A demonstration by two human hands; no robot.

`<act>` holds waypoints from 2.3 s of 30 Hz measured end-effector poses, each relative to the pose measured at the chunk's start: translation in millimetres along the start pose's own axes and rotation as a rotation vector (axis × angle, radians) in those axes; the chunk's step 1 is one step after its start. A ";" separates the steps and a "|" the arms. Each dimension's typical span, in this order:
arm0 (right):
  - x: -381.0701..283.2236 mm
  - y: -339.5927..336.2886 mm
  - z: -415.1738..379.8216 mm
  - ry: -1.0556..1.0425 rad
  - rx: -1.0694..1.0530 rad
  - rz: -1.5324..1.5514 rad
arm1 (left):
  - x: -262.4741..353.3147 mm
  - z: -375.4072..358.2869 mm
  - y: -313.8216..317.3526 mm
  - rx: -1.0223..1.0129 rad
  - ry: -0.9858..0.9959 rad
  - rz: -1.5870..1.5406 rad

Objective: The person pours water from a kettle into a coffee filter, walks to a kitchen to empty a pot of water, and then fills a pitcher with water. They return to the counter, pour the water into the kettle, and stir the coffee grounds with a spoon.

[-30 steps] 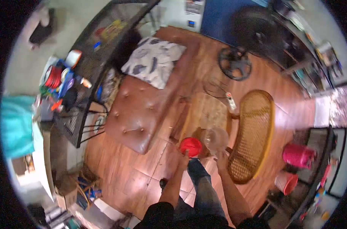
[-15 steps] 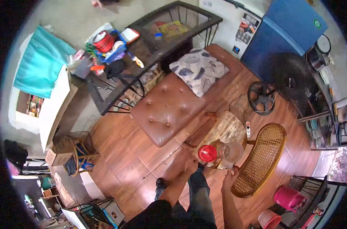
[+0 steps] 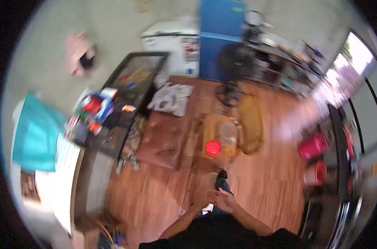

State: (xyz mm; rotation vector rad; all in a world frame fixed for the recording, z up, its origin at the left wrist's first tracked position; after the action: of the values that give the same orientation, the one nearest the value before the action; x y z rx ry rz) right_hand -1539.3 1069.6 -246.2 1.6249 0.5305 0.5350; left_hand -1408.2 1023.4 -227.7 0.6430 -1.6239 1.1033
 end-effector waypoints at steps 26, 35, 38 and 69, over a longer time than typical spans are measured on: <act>438.2 -35.5 -531.0 -2.242 0.773 0.477 | 150.0 -404.9 412.6 -1.869 0.312 0.177; 595.9 -70.2 -591.4 -2.521 1.026 1.022 | 195.7 -558.4 509.1 -2.232 0.235 0.330; 632.7 -104.9 -600.6 -2.444 1.053 1.394 | 194.8 -584.7 553.6 -2.354 0.233 0.391; 934.6 -166.1 -806.6 -1.453 2.646 2.445 | 243.8 -710.5 739.7 -2.071 -0.163 0.468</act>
State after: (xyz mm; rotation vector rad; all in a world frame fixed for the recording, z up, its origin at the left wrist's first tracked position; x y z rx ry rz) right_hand -1311.7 2293.6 -284.1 -0.7840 1.2518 0.2458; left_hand -1786.5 2007.4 -216.2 -1.0542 -2.0875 -0.7055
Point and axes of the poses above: each hand's wrist, its own z-axis towards the middle knuckle, its own y-axis out of the palm, x = y × z, the point moved 4 cm from there along z, towards the middle knuckle, and after that the axes turned 7 degrees about -x, right-handed, at the moved point
